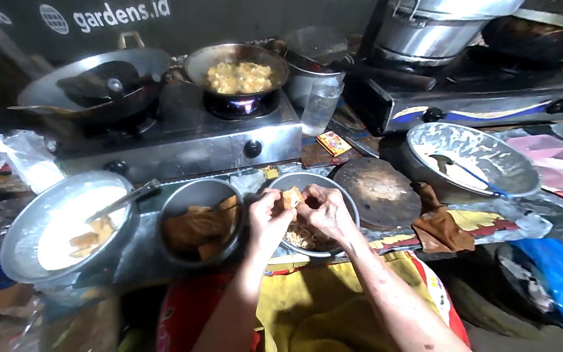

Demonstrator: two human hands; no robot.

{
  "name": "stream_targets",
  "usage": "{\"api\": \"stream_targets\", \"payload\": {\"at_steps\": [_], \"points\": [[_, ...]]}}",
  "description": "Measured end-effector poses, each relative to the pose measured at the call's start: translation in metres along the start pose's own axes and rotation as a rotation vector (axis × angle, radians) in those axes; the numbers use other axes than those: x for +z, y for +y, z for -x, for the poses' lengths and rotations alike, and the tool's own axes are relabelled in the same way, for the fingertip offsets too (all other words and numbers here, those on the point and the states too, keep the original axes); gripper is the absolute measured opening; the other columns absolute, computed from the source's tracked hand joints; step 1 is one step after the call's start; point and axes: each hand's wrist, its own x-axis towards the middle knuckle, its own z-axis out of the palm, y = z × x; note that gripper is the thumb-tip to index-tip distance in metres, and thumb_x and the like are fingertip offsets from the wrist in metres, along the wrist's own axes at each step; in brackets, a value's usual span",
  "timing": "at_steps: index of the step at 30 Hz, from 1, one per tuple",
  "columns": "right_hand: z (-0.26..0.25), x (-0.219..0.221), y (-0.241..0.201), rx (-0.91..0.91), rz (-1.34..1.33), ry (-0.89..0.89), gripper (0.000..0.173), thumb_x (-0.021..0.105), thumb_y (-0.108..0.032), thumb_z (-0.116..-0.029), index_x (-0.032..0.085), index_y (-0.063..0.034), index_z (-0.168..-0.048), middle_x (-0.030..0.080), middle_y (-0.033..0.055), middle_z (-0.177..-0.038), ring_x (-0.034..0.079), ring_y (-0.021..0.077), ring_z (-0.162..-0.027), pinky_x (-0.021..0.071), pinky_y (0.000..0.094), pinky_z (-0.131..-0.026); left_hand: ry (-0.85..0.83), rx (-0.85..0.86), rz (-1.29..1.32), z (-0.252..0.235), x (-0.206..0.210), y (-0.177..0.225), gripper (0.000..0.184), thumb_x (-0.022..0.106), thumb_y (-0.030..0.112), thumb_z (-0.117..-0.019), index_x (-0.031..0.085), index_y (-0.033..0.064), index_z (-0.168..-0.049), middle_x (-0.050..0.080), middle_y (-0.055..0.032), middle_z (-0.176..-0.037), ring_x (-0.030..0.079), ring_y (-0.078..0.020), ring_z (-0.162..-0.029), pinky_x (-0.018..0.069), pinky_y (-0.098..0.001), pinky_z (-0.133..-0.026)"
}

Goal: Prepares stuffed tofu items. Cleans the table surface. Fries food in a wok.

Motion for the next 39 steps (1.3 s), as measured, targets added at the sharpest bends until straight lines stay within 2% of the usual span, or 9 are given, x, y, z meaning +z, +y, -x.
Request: {"api": "stream_targets", "payload": {"at_steps": [5,9,14,17,19,23,25,30,39], "points": [[-0.017,-0.004,0.014,-0.009,-0.093,-0.239,0.017,0.066,-0.015,-0.0941,0.075,-0.0004,-0.096,0.071,0.0051,-0.090,0.064,0.0034,-0.076,0.0529,0.0213,-0.071,0.189,-0.093,-0.050,-0.007,-0.008,0.006,0.025,0.071,-0.011,-0.0812,0.069,-0.0063,-0.106,0.073,-0.0084,-0.086,0.071,-0.0100,-0.078,0.0604,-0.0281,-0.075],[-0.031,0.000,0.016,-0.053,0.078,-0.501,0.026,0.056,-0.013,-0.0981,0.071,0.0043,-0.086,0.067,0.0135,-0.081,0.060,0.0190,-0.075,0.0478,0.0403,-0.072,0.285,-0.101,-0.130,-0.009,-0.012,0.002,0.025,0.072,-0.013,-0.0794,0.069,-0.0055,-0.103,0.072,-0.0076,-0.085,0.069,-0.0077,-0.076,0.0592,-0.0256,-0.073],[-0.035,-0.004,0.018,-0.016,-0.092,-0.400,0.026,0.055,-0.012,-0.1004,0.071,-0.0003,-0.084,0.064,-0.0012,-0.074,0.054,-0.0020,-0.066,0.0455,0.0191,-0.064,0.331,-0.119,-0.104,-0.012,-0.016,0.004,0.025,0.071,-0.010,-0.0812,0.069,-0.0050,-0.105,0.072,-0.0074,-0.083,0.069,-0.0095,-0.073,0.0591,-0.0274,-0.070],[-0.035,-0.003,0.019,0.060,0.119,-0.585,0.014,0.062,-0.003,-0.0929,0.073,0.0056,-0.095,0.071,0.0166,-0.092,0.067,0.0238,-0.086,0.0534,0.0436,-0.082,0.345,-0.119,-0.085,-0.012,-0.018,0.005,0.025,0.071,-0.008,-0.0826,0.068,-0.0041,-0.107,0.072,-0.0073,-0.084,0.070,-0.0105,-0.074,0.0595,-0.0288,-0.070],[-0.030,0.010,0.017,0.026,0.249,-0.778,0.020,0.067,-0.005,-0.0903,0.072,0.0072,-0.105,0.070,0.0248,-0.104,0.067,0.0384,-0.101,0.0508,0.0567,-0.093,0.347,-0.109,-0.090,-0.012,-0.017,0.006,0.025,0.071,-0.007,-0.0825,0.067,-0.0042,-0.108,0.072,-0.0069,-0.083,0.069,-0.0102,-0.073,0.0592,-0.0283,-0.069],[-0.025,0.027,0.007,-0.126,0.407,-0.973,0.022,0.066,-0.001,-0.0881,0.070,0.0091,-0.107,0.067,0.0300,-0.111,0.062,0.0474,-0.110,0.0448,0.0606,-0.098,0.341,-0.095,-0.096,-0.010,-0.018,0.006,0.024,0.070,-0.006,-0.0828,0.067,-0.0037,-0.106,0.072,-0.0062,-0.082,0.070,-0.0099,-0.073,0.0596,-0.0287,-0.071],[-0.025,0.029,0.012,-0.180,0.401,-0.961,0.016,0.066,-0.001,-0.0871,0.070,0.0097,-0.098,0.067,0.0293,-0.103,0.063,0.0469,-0.103,0.0465,0.0604,-0.093,0.336,-0.098,-0.089,-0.010,-0.019,0.005,0.023,0.070,-0.006,-0.0827,0.067,-0.0037,-0.105,0.072,-0.0064,-0.083,0.070,-0.0107,-0.073,0.0597,-0.0292,-0.071],[-0.027,0.021,0.013,-0.054,0.396,-0.856,0.017,0.065,-0.003,-0.0895,0.069,0.0107,-0.098,0.068,0.0279,-0.101,0.064,0.0439,-0.101,0.0472,0.0580,-0.093,0.326,-0.126,-0.088,-0.010,-0.021,0.007,0.024,0.071,-0.005,-0.0834,0.067,-0.0029,-0.107,0.073,-0.0082,-0.085,0.071,-0.0129,-0.076,0.0607,-0.0316,-0.072],[-0.016,-0.014,0.026,0.086,-0.127,-0.310,0.009,0.067,0.000,-0.0853,0.075,-0.0017,-0.088,0.071,0.0007,-0.080,0.062,0.0009,-0.070,0.0512,0.0217,-0.067,0.306,-0.118,-0.095,-0.010,-0.021,0.004,0.025,0.071,-0.007,-0.0816,0.069,-0.0026,-0.106,0.072,-0.0060,-0.082,0.070,-0.0104,-0.072,0.0596,-0.0286,-0.069]]}}
